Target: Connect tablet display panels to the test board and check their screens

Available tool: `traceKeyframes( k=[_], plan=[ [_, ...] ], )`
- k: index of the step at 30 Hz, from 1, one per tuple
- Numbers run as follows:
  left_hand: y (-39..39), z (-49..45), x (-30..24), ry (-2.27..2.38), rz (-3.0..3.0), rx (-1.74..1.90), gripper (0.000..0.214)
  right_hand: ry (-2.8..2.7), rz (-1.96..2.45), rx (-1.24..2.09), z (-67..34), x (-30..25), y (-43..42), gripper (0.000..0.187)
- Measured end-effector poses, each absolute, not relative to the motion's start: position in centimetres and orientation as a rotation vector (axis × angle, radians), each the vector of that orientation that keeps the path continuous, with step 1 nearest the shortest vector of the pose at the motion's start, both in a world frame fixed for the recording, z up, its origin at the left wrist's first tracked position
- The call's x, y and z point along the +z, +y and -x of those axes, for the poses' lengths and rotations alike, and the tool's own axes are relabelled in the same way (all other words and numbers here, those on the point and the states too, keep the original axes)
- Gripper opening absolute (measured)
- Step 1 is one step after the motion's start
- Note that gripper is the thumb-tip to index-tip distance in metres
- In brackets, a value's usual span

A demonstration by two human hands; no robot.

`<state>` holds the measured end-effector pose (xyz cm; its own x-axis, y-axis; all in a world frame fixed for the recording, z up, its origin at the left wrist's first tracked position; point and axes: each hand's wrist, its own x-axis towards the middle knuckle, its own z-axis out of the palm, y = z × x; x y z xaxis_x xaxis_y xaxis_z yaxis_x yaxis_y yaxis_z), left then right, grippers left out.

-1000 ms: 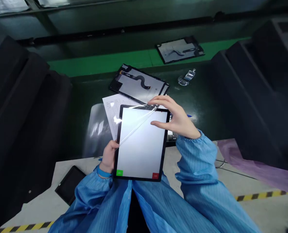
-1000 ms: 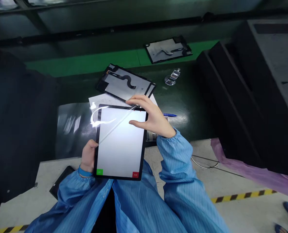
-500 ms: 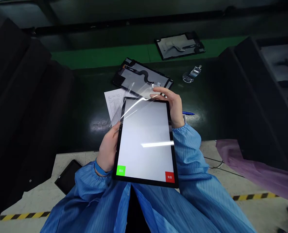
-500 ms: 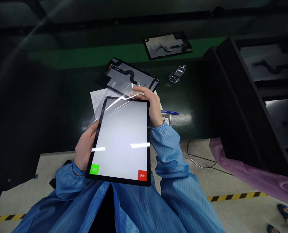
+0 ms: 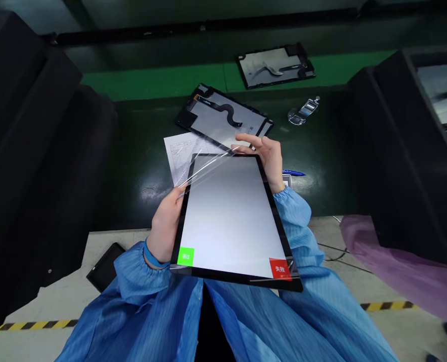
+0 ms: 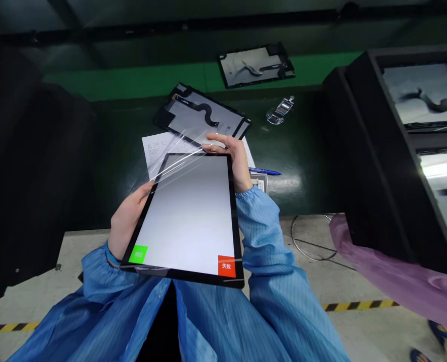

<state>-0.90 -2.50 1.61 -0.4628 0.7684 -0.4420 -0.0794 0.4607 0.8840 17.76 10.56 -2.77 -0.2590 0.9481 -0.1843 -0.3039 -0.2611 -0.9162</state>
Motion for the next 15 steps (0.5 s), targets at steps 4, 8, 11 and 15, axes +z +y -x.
traceKeyframes(
  k=[4,8,11,15],
  plan=[
    [-2.7,0.5,2.1,1.816,-0.69,1.132,0.024,-0.984,1.007,1.696,-17.7,-2.9,10.6,0.047],
    [-2.6,0.4,2.8,1.827,-0.729,1.036,0.023,-1.015,1.012,1.722,-17.9,-3.0,10.7,0.046],
    [-2.7,0.6,2.8,1.878,-0.78,0.991,0.027,-1.028,1.018,1.724,-17.9,-3.1,10.7,0.048],
    [-2.7,0.8,2.5,1.74,-0.794,1.029,0.028,-1.061,1.021,1.677,-17.8,-3.3,10.8,0.051]
  ],
)
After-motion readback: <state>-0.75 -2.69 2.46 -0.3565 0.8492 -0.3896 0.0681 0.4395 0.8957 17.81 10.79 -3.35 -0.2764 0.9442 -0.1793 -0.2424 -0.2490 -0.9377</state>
